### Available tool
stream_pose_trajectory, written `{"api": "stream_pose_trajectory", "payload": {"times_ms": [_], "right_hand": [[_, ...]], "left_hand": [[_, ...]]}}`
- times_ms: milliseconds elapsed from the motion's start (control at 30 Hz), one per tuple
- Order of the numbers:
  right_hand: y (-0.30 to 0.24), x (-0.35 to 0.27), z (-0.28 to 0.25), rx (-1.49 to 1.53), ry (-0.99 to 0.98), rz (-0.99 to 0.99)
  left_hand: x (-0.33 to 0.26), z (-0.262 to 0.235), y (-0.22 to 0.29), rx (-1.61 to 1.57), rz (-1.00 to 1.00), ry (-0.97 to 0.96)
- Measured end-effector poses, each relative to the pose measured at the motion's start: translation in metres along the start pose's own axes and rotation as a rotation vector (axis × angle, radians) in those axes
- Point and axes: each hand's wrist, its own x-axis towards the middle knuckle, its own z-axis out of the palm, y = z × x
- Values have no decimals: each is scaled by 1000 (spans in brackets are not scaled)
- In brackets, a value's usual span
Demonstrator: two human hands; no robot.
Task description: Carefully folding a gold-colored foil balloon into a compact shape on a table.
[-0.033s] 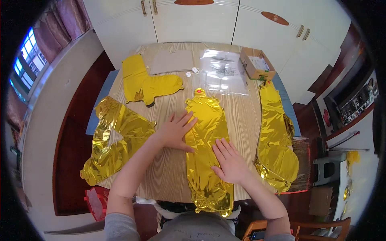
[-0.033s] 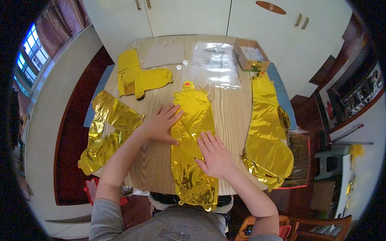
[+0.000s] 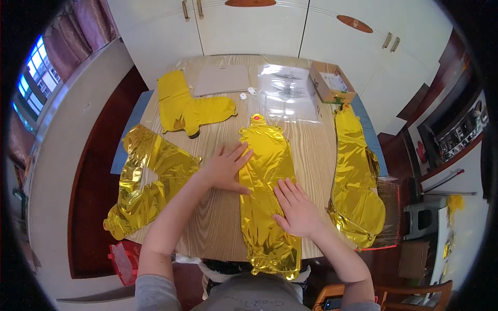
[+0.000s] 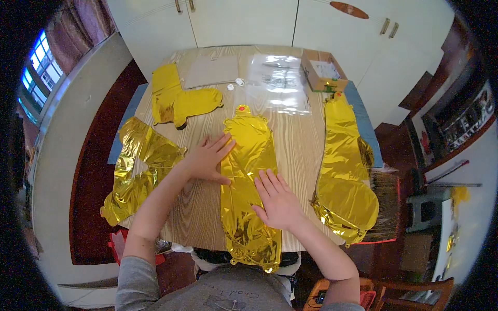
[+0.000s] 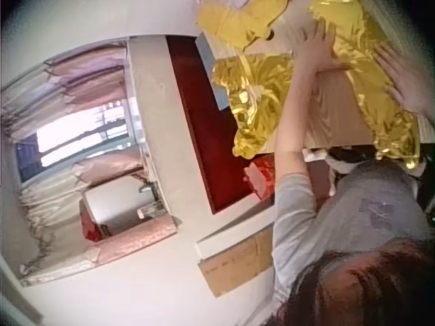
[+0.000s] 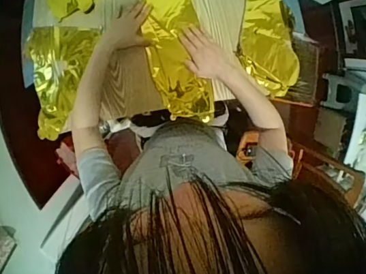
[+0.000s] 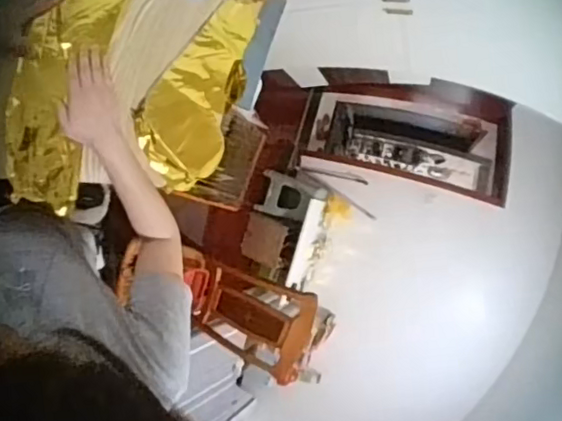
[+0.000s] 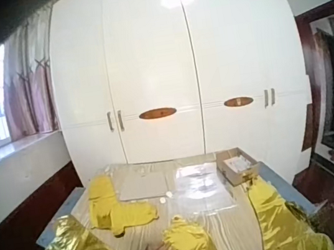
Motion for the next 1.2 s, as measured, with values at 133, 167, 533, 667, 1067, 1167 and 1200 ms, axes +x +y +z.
{"api": "stream_pose_trajectory", "payload": {"times_ms": [133,167,533,667,1067,1167,1200], "right_hand": [[0,0,0,-2,4,-1],[0,0,0,-2,6,-3],[0,0,0,-4,12,5],[-1,0,-2,-11,10,2],[0,-1,0,-21,5,5],[-1,0,-1,-12,5,2],[-1,0,0,-10,10,0]], "left_hand": [[10,4,-16,18,-58,-6],[12,4,-19,18,-69,-3],[-33,-2,21,124,31,-3],[-56,4,44,118,75,-2],[-68,-2,61,106,87,-68],[-63,-3,58,101,70,-64],[-61,-2,55,97,60,-60]]}}
